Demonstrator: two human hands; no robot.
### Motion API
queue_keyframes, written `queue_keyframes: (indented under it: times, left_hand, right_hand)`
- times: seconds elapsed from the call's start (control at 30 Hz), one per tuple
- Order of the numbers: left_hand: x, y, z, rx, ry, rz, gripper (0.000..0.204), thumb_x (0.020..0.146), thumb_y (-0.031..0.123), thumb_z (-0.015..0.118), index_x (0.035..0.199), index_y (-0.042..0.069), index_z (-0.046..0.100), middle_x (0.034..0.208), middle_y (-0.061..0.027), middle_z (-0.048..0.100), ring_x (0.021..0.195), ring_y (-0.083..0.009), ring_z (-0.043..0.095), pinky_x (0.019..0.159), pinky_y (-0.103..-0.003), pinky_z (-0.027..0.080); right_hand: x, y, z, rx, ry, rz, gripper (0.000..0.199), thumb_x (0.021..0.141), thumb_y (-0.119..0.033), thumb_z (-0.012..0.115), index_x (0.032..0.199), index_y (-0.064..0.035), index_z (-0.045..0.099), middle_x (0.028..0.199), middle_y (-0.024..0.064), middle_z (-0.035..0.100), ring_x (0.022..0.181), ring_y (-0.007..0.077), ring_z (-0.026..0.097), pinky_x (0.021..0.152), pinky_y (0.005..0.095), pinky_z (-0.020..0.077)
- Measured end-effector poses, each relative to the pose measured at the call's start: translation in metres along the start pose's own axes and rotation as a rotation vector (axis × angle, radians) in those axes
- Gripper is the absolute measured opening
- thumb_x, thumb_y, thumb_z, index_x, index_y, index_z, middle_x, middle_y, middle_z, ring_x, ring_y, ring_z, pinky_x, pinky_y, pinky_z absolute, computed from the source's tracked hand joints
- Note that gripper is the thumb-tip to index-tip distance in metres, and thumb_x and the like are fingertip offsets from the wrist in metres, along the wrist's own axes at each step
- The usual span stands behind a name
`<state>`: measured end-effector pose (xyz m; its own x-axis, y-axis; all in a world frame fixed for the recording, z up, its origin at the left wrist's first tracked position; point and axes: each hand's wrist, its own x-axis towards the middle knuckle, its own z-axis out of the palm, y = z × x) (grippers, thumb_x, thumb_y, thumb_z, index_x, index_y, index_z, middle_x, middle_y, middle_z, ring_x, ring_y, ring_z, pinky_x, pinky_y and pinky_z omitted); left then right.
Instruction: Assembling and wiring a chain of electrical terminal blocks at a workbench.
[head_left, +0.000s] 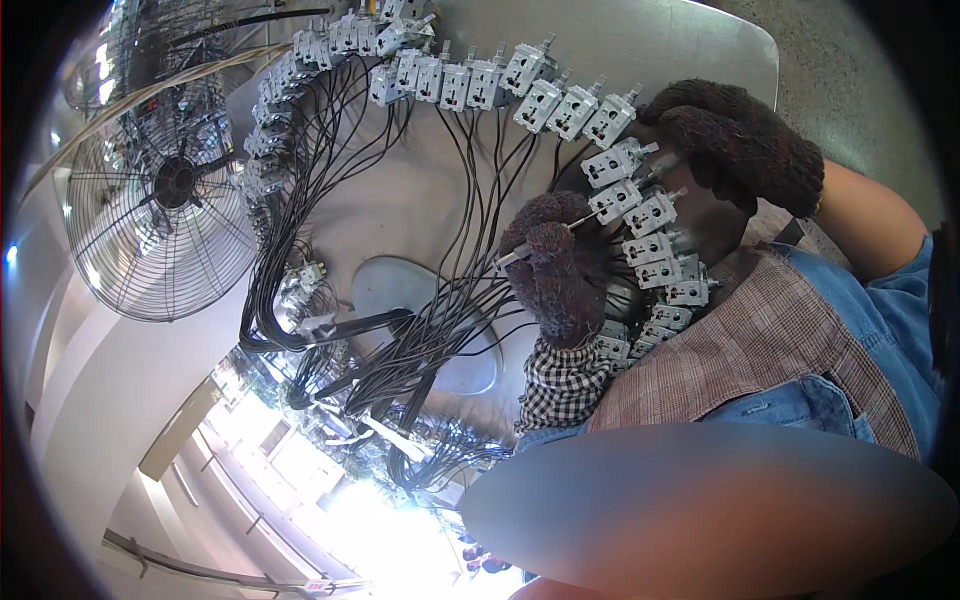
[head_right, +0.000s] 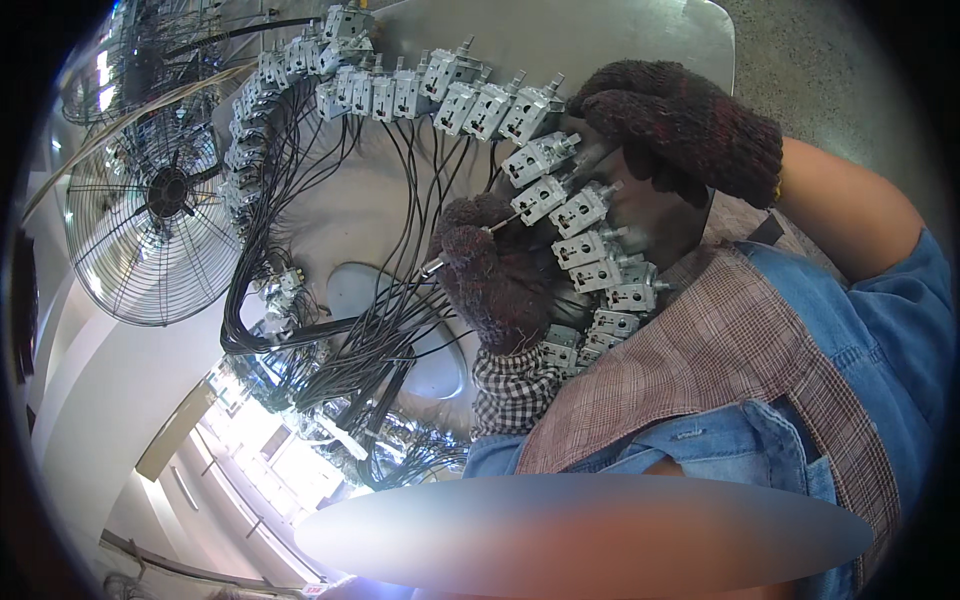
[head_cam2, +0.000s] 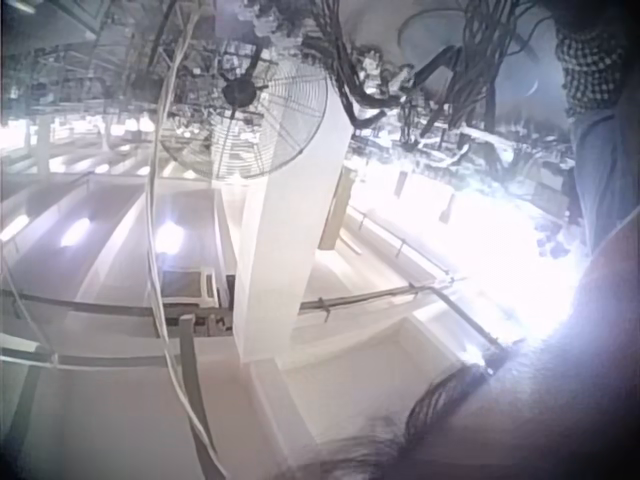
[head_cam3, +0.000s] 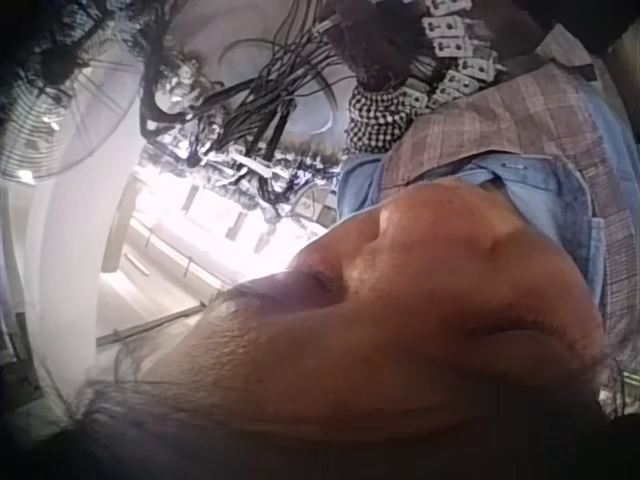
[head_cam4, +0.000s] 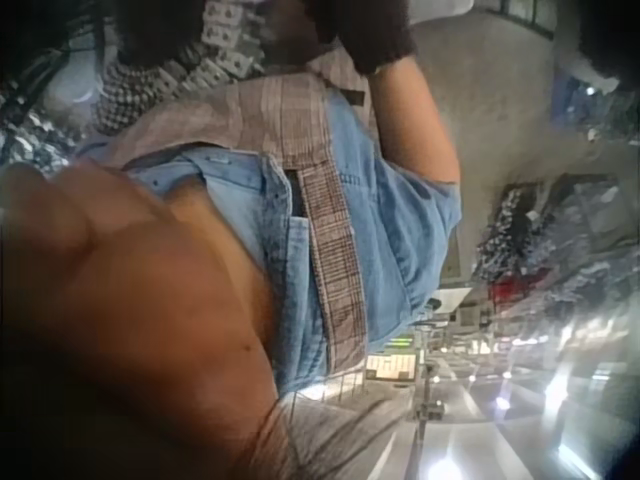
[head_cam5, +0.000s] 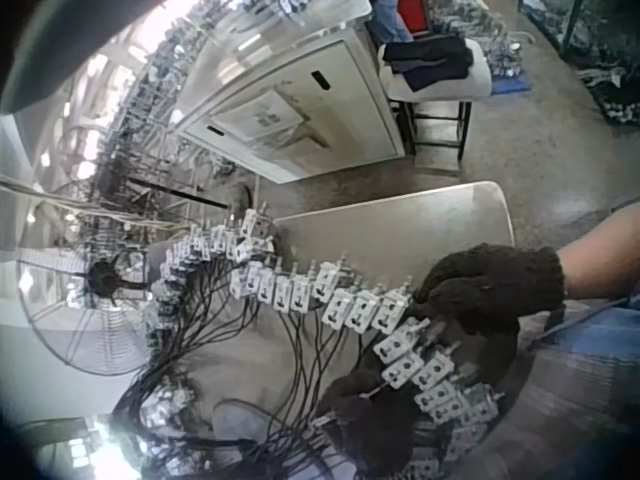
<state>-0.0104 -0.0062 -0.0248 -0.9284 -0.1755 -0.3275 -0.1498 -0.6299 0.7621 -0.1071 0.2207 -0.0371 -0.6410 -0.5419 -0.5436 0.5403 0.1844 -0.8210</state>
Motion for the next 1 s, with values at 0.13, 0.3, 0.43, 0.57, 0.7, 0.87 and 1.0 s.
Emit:
queue_keyframes:
  times: [0.13,0.3,0.43,0.57,0.7,0.87,1.0]
  left_hand:
    - [0.001,0.0,0.001,-0.007,0.003,-0.002,0.026,0.091,0.019,0.058,0.1,-0.005,0.057,0.099,-0.0147,0.059,0.089,-0.0247,0.062,0.078,-0.038,0.057]
    - [-0.002,0.001,0.002,-0.063,0.027,-0.031,0.024,0.092,0.021,0.057,0.097,-0.002,0.058,0.101,-0.0156,0.058,0.091,-0.026,0.061,0.079,-0.039,0.057]
    - [-0.003,-0.007,-0.01,0.027,-0.025,0.09,0.023,0.092,0.024,0.056,0.093,0.002,0.058,0.101,-0.0167,0.057,0.094,-0.0267,0.061,0.078,-0.038,0.058]
    - [-0.005,-0.009,-0.011,0.023,0.015,0.09,0.026,0.093,0.028,0.056,0.094,0.001,0.057,0.102,-0.0171,0.057,0.096,-0.0265,0.06,0.078,-0.038,0.057]
    - [-0.003,-0.004,-0.006,0.001,0.038,0.001,0.029,0.093,0.028,0.056,0.095,-0.001,0.057,0.101,-0.0173,0.057,0.096,-0.0263,0.06,0.078,-0.039,0.057]
    - [-0.002,-0.007,-0.008,0.076,0.038,0.065,0.033,0.094,0.03,0.055,0.097,-0.003,0.056,0.099,-0.0165,0.057,0.092,-0.026,0.061,0.077,-0.038,0.057]
    - [-0.003,-0.009,-0.011,0.081,0.042,0.065,0.033,0.094,0.03,0.054,0.096,-0.002,0.056,0.099,-0.0164,0.057,0.092,-0.0261,0.061,0.079,-0.039,0.056]
  right_hand:
    - [0.004,0.015,0.009,0.123,0.111,-0.085,0.039,0.093,-0.034,0.057,0.119,-0.0056,0.058,0.084,0.009,0.065,0.062,0.0091,0.062,0.052,0.0223,0.053]
    - [-0.006,-0.013,0.005,0.163,0.041,0.12,0.042,0.092,-0.033,0.058,0.122,-0.0035,0.055,0.097,0.013,0.065,0.079,0.0142,0.065,0.068,0.0256,0.0562]
    - [-0.004,-0.003,0.006,0.111,0.057,0.127,0.047,0.091,-0.039,0.057,0.124,-0.0069,0.053,0.096,0.0071,0.066,0.064,0.0093,0.059,0.047,0.0224,0.0488]
    - [0.001,0.024,0.006,0.149,0.108,-0.228,0.049,0.091,-0.037,0.057,0.13,-0.0081,0.049,0.098,0.0083,0.064,0.068,0.0113,0.062,0.057,0.025,0.0525]
    - [-0.007,0.001,0.005,0.232,-0.012,-0.095,0.048,0.092,-0.032,0.057,0.132,-0.0078,0.048,0.107,0.0101,0.063,0.077,0.0127,0.064,0.063,0.0257,0.0541]
    - [-0.003,0.001,0.003,0.143,0.016,0.045,0.048,0.091,-0.029,0.059,0.132,-0.0069,0.047,0.101,0.009,0.064,0.076,0.0122,0.064,0.062,0.0245,0.0549]
    - [-0.009,-0.007,0.0,0.056,-0.021,0.018,0.048,0.091,-0.031,0.057,0.131,-0.0077,0.048,0.114,0.0083,0.06,0.078,0.0113,0.061,0.065,0.0253,0.0534]
